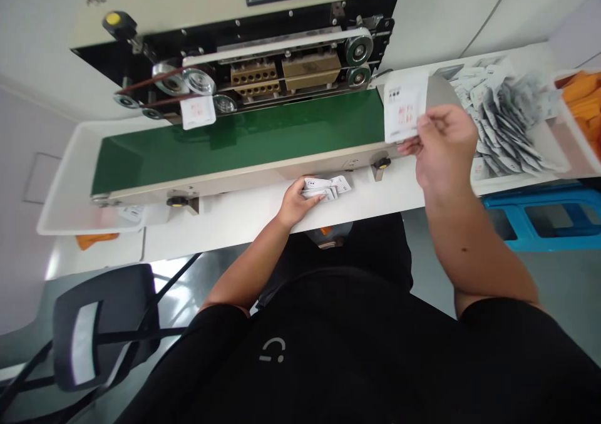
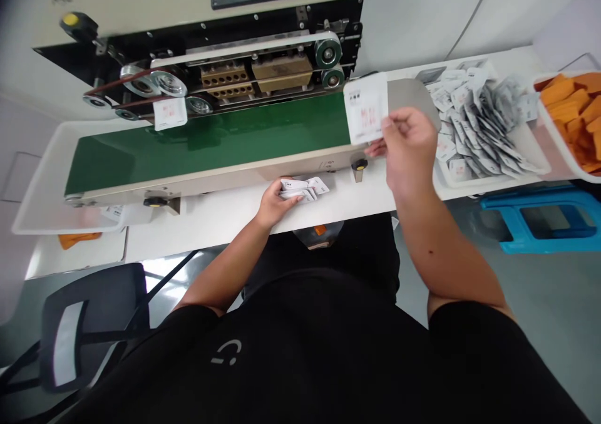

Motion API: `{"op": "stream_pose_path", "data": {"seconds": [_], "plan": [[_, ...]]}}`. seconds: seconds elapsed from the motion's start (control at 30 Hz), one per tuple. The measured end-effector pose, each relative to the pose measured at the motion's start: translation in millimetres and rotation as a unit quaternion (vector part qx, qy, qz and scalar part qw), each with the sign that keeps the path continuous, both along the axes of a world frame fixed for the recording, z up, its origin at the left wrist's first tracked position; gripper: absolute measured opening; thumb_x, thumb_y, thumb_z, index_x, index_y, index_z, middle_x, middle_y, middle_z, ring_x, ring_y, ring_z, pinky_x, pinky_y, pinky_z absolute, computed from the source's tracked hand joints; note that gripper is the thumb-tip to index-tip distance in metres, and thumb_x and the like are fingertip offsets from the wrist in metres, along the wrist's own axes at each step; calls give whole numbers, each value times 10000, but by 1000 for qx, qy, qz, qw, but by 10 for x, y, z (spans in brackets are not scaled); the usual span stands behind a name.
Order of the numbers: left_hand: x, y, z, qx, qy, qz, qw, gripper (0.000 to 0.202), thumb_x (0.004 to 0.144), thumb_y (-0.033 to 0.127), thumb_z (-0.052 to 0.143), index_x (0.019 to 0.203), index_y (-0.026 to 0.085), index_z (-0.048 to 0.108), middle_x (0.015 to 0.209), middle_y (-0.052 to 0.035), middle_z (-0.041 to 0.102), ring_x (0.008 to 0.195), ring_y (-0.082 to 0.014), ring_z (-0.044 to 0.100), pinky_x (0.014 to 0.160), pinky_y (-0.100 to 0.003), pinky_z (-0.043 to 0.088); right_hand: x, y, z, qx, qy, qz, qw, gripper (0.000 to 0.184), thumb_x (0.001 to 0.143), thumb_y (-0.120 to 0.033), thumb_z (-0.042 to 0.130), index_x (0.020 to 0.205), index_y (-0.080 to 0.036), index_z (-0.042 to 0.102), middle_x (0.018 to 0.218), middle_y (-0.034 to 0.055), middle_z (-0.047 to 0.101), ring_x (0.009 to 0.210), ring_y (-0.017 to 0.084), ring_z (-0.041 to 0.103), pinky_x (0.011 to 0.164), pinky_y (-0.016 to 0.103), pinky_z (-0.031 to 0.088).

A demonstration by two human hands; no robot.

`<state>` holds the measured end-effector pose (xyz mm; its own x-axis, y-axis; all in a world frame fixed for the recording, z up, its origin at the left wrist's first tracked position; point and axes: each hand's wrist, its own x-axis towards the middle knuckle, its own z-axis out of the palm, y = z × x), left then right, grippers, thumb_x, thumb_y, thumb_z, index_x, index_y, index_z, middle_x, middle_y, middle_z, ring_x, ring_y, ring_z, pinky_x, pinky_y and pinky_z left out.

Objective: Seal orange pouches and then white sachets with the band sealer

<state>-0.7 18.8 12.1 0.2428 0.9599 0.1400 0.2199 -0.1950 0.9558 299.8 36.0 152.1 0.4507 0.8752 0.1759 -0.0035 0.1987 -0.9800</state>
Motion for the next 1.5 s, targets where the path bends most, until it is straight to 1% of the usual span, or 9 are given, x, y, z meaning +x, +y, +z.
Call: {"op": "stream_pose_path", "data": {"seconds": [0.13,0.33,0.47,0.73,0.9,1.0,1.13,1.3,1.5], "plan": [[4,-3,13,-6,2,1,1000,528,778,459,875,1173,172,676,1083,-87,751,1013,-234,704,921,-336,554,217,544,373,-161,0,39,986,151,1020,-22,487,1016,-151,565,608,-34,604,490,78,610,561,214,514],[0,-16,18,-1,4,1,1000,502,784,438,871,1168,177,679,1095,-88,749,1013,-234,701,926,-340,548,142,933,387,-204,7,59,977,194,1012,39,479,1011,-133,568,622,-5,631,592,95,655,628,242,554],[-2,-11,2,2,3,-4,1000,493,784,427,870,1162,178,677,1070,-83,743,996,-229,695,915,-337,543,-52,1032,381,-243,14,31,969,221,1012,54,454,999,-129,577,591,6,624,576,111,648,584,222,537],[-1,-30,4,8,-3,-10,1000,494,783,429,871,1169,185,684,1069,-81,746,995,-233,697,915,-339,542,-478,1119,464,-261,22,94,960,139,1022,-20,517,1049,-135,589,696,26,678,611,108,687,565,179,562],[-10,-28,5,7,0,-13,1000,485,787,425,867,1169,186,687,1084,-86,749,1006,-243,700,916,-346,551,-605,935,524,-217,-4,108,970,43,1019,-134,608,1054,-158,615,805,26,691,567,87,655,498,170,509],[-14,-38,21,7,4,-8,1000,485,784,417,871,1167,185,686,1081,-85,752,1000,-241,701,912,-346,554,-589,499,340,-128,-3,95,987,84,1022,-246,634,1088,-197,618,906,14,683,557,68,636,431,166,422],[-10,-56,36,-7,-8,-11,1000,494,785,435,871,1165,184,680,1063,-78,753,985,-235,702,898,-336,555,-659,-291,-319,-10,-22,82,996,254,967,-452,694,1021,-210,641,820,6,627,564,82,601,437,188,401],[5,-58,31,-30,-27,-6,999,518,768,495,881,1118,176,672,1035,-71,745,969,-222,695,889,-321,551,-902,-896,-1172,-88,35,57,994,318,899,-469,742,1090,-229,660,863,6,626,626,89,573,498,202,420],[4,-56,26,-36,-41,-20,998,561,746,543,889,1109,178,665,1015,-64,732,942,-209,682,862,-308,537,-935,-877,-1363,-128,36,100,986,274,885,-455,744,925,-206,639,777,1,596,628,97,501,572,226,437]]}}
